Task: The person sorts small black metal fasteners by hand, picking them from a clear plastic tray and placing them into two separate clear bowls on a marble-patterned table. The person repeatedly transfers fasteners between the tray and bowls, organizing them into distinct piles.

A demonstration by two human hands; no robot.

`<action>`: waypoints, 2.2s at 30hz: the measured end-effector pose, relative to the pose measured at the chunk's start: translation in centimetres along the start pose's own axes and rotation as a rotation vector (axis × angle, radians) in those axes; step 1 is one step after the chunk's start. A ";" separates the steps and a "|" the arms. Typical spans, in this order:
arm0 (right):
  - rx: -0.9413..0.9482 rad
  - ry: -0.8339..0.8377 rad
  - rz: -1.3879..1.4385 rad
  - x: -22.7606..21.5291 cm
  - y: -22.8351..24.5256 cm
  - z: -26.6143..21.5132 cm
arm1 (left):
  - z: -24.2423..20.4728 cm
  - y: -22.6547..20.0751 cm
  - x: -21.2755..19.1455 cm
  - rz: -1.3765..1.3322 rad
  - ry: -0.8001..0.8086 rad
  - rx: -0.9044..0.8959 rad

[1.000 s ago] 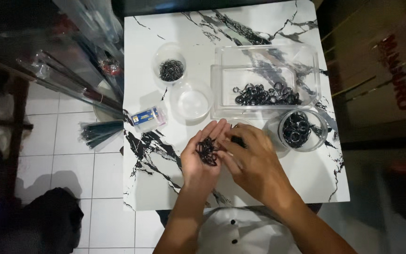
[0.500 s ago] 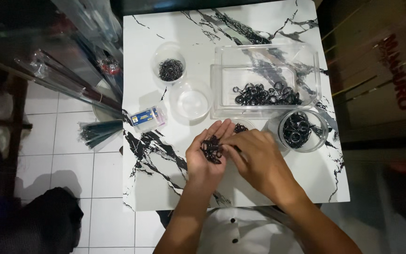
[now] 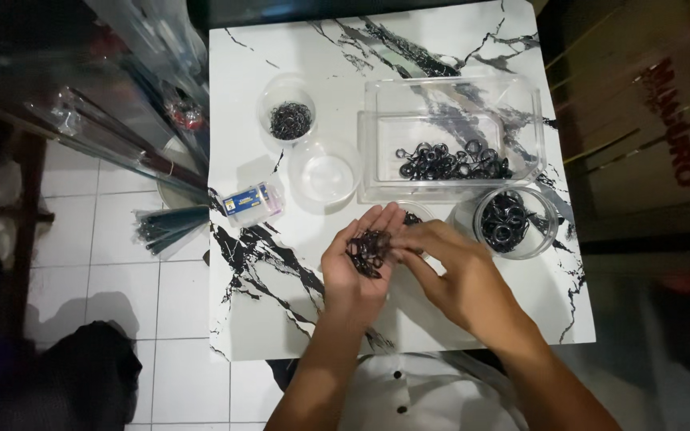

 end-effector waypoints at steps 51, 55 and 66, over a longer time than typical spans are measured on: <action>-0.276 -0.153 -0.290 -1.2 -0.7 -1.1 | -1.7 0.2 2.4 0.086 -0.011 -0.043; -0.233 -0.218 -0.163 -0.4 -0.6 -0.7 | -1.7 -0.9 1.5 0.079 -0.008 -0.034; -0.199 -0.137 -0.388 1.2 -1.2 -0.3 | -1.3 -2.4 0.1 0.015 -0.063 0.044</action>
Point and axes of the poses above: each hand's wrist, its own z-axis towards the middle knuckle, its own x-axis out of the palm, y = z × x, the point moved 6 cm from there along z, towards the middle knuckle, and after that the axes turned 3 degrees about -z, right-handed, at the moved point
